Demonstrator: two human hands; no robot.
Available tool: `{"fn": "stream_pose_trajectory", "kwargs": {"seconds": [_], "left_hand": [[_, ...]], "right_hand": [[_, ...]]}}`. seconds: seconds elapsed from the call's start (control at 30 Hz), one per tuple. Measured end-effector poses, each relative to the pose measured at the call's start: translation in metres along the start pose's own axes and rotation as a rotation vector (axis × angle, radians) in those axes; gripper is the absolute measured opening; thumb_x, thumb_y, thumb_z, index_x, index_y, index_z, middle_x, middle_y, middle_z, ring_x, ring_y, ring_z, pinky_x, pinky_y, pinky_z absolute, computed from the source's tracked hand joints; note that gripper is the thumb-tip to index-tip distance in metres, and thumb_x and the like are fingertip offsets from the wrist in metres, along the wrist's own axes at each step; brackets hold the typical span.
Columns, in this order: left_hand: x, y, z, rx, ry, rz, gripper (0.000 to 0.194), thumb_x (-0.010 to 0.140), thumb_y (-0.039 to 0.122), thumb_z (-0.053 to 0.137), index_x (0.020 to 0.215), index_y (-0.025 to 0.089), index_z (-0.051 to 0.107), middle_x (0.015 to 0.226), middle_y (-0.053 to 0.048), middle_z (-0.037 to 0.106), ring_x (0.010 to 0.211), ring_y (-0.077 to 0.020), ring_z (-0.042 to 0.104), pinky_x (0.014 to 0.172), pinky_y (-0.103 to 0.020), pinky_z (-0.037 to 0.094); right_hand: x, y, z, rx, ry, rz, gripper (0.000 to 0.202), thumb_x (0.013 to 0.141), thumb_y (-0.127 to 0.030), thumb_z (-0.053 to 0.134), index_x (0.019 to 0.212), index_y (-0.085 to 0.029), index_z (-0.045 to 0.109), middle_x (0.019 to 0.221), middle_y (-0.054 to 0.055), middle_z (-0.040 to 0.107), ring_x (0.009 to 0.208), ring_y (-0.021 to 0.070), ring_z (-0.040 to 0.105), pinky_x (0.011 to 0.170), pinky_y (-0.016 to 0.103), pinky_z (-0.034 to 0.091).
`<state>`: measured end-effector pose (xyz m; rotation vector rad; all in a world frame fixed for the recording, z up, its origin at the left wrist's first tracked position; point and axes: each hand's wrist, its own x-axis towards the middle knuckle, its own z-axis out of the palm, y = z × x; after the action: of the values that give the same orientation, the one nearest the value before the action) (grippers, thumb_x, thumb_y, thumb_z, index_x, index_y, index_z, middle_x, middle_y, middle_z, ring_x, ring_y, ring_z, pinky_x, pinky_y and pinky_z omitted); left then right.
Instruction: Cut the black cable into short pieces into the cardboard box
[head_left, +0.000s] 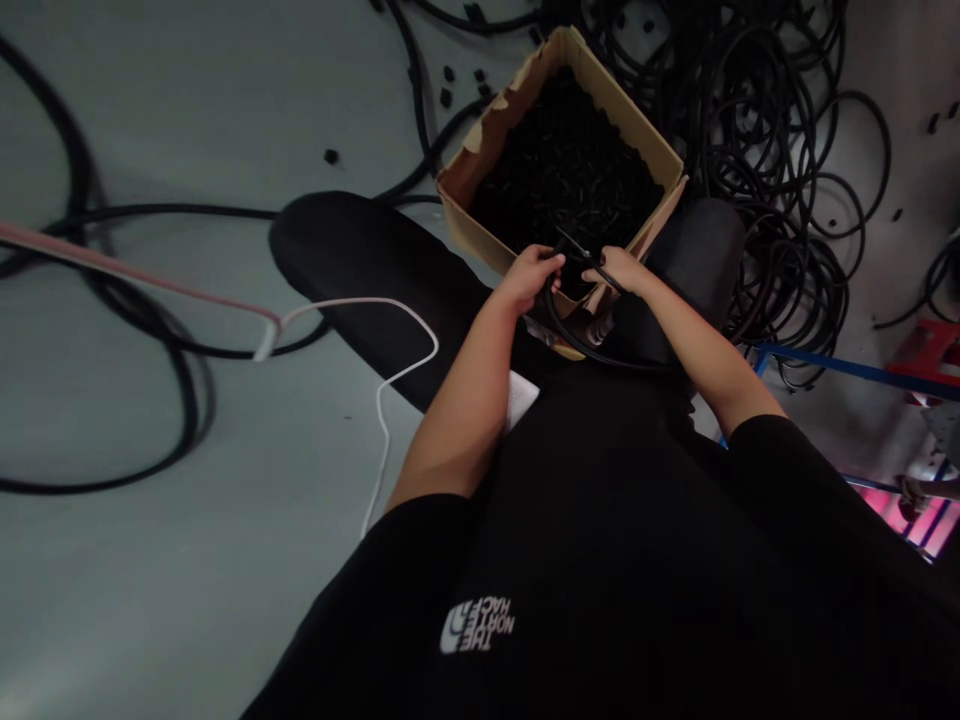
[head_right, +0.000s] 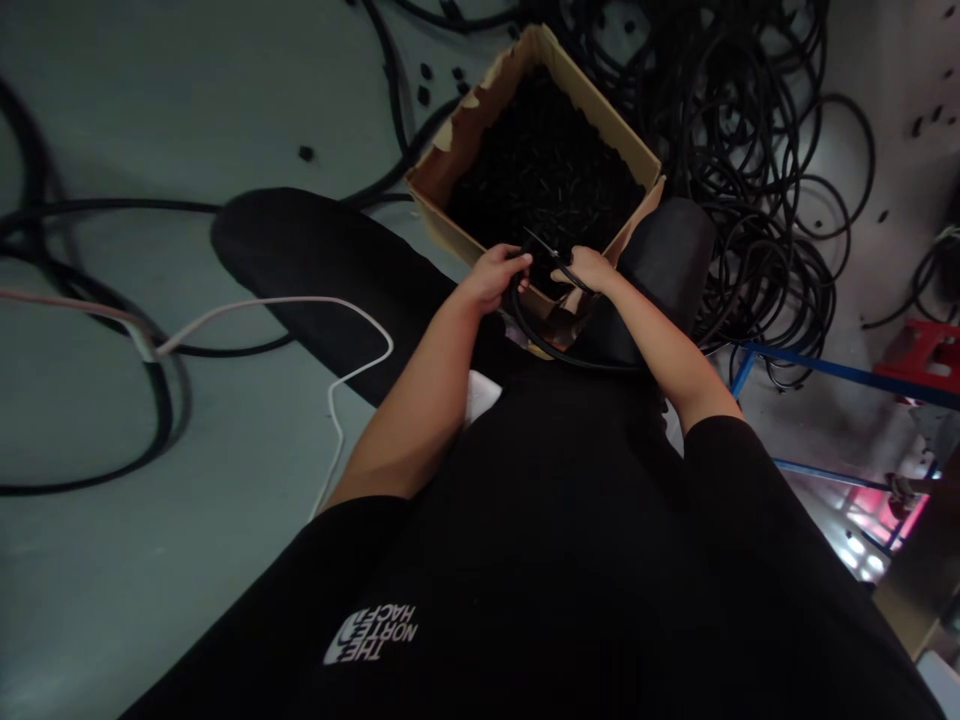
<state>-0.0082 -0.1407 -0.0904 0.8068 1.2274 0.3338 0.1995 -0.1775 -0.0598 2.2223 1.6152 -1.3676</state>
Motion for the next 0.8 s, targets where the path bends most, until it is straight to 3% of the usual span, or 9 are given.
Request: {"fn": "stream_pose_trajectory", "kwargs": {"seconds": [0.13,0.3,0.4,0.57,0.7,0.8], "left_hand": [[0.001,0.000,-0.001,-0.035,0.018,-0.012,0.023,0.114,0.014,0.079,0.112,0.022,0.058,0.078,0.007,0.062,0.060,-0.0107,0.059,0.063,-0.019,0.049],[-0.009,0.002,-0.004,-0.029,-0.164,-0.138,0.011,0.119,0.022,0.077,0.117,0.019,0.066,0.076,0.002,0.070,0.060,-0.0149,0.067,0.061,-0.022,0.054],[-0.014,0.004,-0.005,-0.028,-0.209,-0.169,0.014,0.124,0.030,0.076,0.120,0.018,0.069,0.070,0.004,0.064,0.055,-0.0144,0.062,0.058,-0.021,0.052],[-0.009,0.003,-0.005,-0.001,-0.106,-0.118,0.027,0.133,0.042,0.062,0.115,0.022,0.064,0.065,0.010,0.046,0.046,-0.0095,0.039,0.047,-0.018,0.030],[0.000,0.001,-0.006,0.053,0.013,-0.121,0.024,0.131,0.030,0.059,0.109,0.027,0.050,0.069,0.010,0.047,0.046,-0.0091,0.037,0.047,-0.017,0.025],[0.003,-0.001,-0.005,0.094,0.034,-0.114,0.022,0.125,0.027,0.064,0.110,0.028,0.048,0.071,0.010,0.049,0.047,-0.0088,0.039,0.047,-0.017,0.025]], "right_hand": [[0.002,0.002,0.002,0.010,0.031,0.045,0.028,0.103,-0.036,0.082,0.116,-0.011,0.084,0.107,0.014,0.085,0.102,0.0296,0.084,0.094,0.034,0.063],[0.001,0.003,0.005,-0.048,0.110,0.064,0.035,0.108,-0.038,0.076,0.126,-0.011,0.089,0.119,0.020,0.091,0.122,0.0362,0.089,0.106,0.038,0.067],[0.001,0.003,0.005,-0.109,0.125,0.071,0.041,0.109,-0.039,0.073,0.134,-0.010,0.090,0.135,0.024,0.091,0.136,0.0390,0.087,0.112,0.038,0.066],[0.006,0.005,0.003,-0.122,0.058,0.085,0.049,0.113,-0.041,0.069,0.140,-0.007,0.091,0.139,0.025,0.090,0.139,0.0406,0.087,0.110,0.036,0.067],[0.011,0.006,0.003,-0.135,-0.013,0.109,0.048,0.112,-0.036,0.070,0.142,-0.004,0.091,0.140,0.029,0.090,0.139,0.0411,0.088,0.109,0.035,0.068],[0.010,0.004,0.003,-0.169,-0.025,0.116,0.047,0.112,-0.034,0.072,0.143,-0.004,0.090,0.144,0.030,0.089,0.141,0.0423,0.086,0.113,0.038,0.068]]}}
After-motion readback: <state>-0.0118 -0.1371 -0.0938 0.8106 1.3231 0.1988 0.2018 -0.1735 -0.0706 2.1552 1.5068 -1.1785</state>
